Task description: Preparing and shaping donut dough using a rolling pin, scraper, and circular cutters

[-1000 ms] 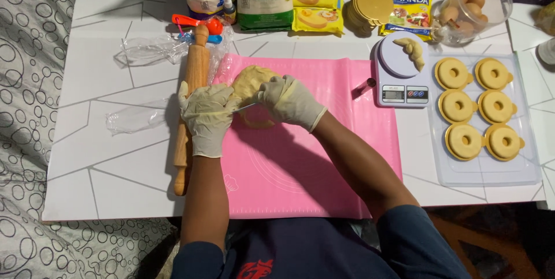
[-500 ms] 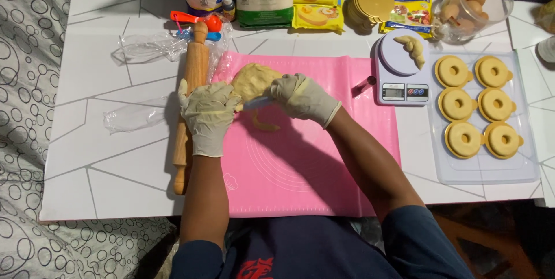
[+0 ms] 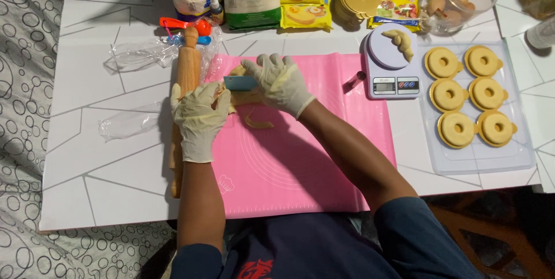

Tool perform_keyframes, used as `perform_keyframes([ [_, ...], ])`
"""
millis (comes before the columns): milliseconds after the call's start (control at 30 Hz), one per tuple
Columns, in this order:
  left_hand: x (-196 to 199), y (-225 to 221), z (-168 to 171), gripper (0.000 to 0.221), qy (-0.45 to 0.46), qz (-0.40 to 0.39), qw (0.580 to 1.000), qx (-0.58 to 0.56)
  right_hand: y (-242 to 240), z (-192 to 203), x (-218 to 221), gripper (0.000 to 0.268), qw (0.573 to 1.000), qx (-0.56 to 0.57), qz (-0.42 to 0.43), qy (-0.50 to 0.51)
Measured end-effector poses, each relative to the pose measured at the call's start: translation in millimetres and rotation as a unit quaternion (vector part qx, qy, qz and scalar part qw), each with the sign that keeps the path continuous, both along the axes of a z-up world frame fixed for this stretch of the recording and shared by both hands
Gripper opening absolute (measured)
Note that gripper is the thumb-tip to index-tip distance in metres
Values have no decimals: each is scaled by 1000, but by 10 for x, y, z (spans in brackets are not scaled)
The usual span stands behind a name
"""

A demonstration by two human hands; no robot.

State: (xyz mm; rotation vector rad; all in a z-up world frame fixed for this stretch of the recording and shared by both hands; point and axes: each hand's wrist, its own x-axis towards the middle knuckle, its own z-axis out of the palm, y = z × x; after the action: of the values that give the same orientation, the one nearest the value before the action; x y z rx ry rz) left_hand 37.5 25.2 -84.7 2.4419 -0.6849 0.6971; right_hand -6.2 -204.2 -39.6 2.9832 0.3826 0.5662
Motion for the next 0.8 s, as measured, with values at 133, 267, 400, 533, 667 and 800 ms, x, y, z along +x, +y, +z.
perform_keyframes([
  [133,38,-27,-66,38,-43,25,999,-3,168,-106,-437,51,994,95,25,-39],
  [267,31,-90,-56,47,-59,18,997,-36,186,-730,-687,43,993,80,69,44],
  [400,-53,-132,163,49,-75,14,996,-45,142,-439,-866,26,989,111,25,92],
  [533,-55,-123,348,47,-71,8,996,-52,-60,123,-1024,20,983,136,-9,125],
  [667,-67,-89,398,44,-77,6,994,-72,-884,719,-1191,14,941,320,-37,106],
  [800,-95,-107,446,40,-96,-11,991,-93,-1823,710,-924,32,467,846,-255,-28],
])
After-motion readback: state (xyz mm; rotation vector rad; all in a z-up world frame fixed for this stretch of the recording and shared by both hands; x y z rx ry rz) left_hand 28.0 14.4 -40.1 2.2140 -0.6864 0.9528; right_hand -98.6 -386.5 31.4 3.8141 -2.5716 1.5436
